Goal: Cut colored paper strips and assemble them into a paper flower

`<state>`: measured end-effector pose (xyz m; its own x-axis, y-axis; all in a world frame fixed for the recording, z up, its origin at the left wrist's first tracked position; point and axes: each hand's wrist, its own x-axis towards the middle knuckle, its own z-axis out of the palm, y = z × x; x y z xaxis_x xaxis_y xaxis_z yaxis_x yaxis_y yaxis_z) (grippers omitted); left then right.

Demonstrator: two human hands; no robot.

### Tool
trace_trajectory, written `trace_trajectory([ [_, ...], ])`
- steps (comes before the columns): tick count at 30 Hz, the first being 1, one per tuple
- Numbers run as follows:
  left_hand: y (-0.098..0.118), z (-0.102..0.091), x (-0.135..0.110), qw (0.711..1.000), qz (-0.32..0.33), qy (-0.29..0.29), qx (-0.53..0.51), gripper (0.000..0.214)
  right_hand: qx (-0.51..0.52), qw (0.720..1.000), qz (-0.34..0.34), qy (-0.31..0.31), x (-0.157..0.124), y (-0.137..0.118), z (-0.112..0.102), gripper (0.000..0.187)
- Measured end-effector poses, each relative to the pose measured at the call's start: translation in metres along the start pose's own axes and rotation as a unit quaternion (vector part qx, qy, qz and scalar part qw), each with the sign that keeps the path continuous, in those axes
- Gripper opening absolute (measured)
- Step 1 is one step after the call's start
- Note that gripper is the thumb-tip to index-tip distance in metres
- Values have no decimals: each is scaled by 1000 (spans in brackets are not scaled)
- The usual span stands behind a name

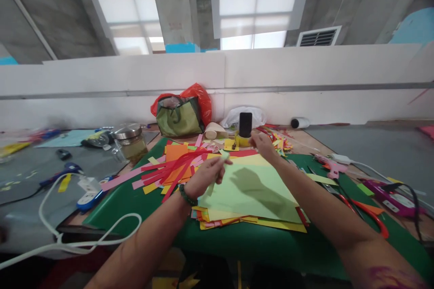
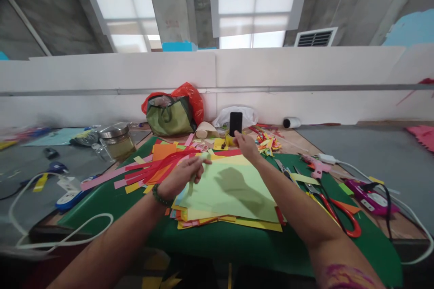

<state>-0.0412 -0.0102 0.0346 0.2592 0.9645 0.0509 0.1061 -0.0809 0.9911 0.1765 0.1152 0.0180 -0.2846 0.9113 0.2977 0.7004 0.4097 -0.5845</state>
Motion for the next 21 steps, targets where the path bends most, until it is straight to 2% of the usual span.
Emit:
trace_trajectory([
  [2, 12, -1, 12, 992, 9, 29, -122, 45, 49, 999, 6, -11, -8, -10, -9, 101],
  [3, 14, 1, 18, 987, 15, 25, -157, 45, 82, 996, 2, -34, -14, -16, -9, 101],
  [6, 4, 14, 33, 980, 3, -46, -192, 45, 216, 971, -34, -99, -33, -33, 7, 86],
  [9, -18, 27, 42, 971, -72, -121, -193, 42, 237, 971, -42, -8, -40, -36, 29, 77],
  [11, -31, 32, 44, 961, -121, -143, -203, 36, 208, 976, -35, 52, -39, -29, 37, 73],
  [14, -41, 32, 43, 946, -181, -152, -223, 23, 164, 981, -40, 91, -36, -15, 37, 56],
  [16, -43, 30, 44, 937, -206, -150, -238, 17, 109, 989, -69, 75, -38, -9, 35, 41],
  [18, -43, 27, 47, 932, -223, -139, -249, 22, -5, 990, -135, 29, -41, -6, 35, 37],
  [21, -45, 21, 52, 925, -250, -138, -251, 42, -184, 953, -237, -31, -45, -8, 40, 43],
])
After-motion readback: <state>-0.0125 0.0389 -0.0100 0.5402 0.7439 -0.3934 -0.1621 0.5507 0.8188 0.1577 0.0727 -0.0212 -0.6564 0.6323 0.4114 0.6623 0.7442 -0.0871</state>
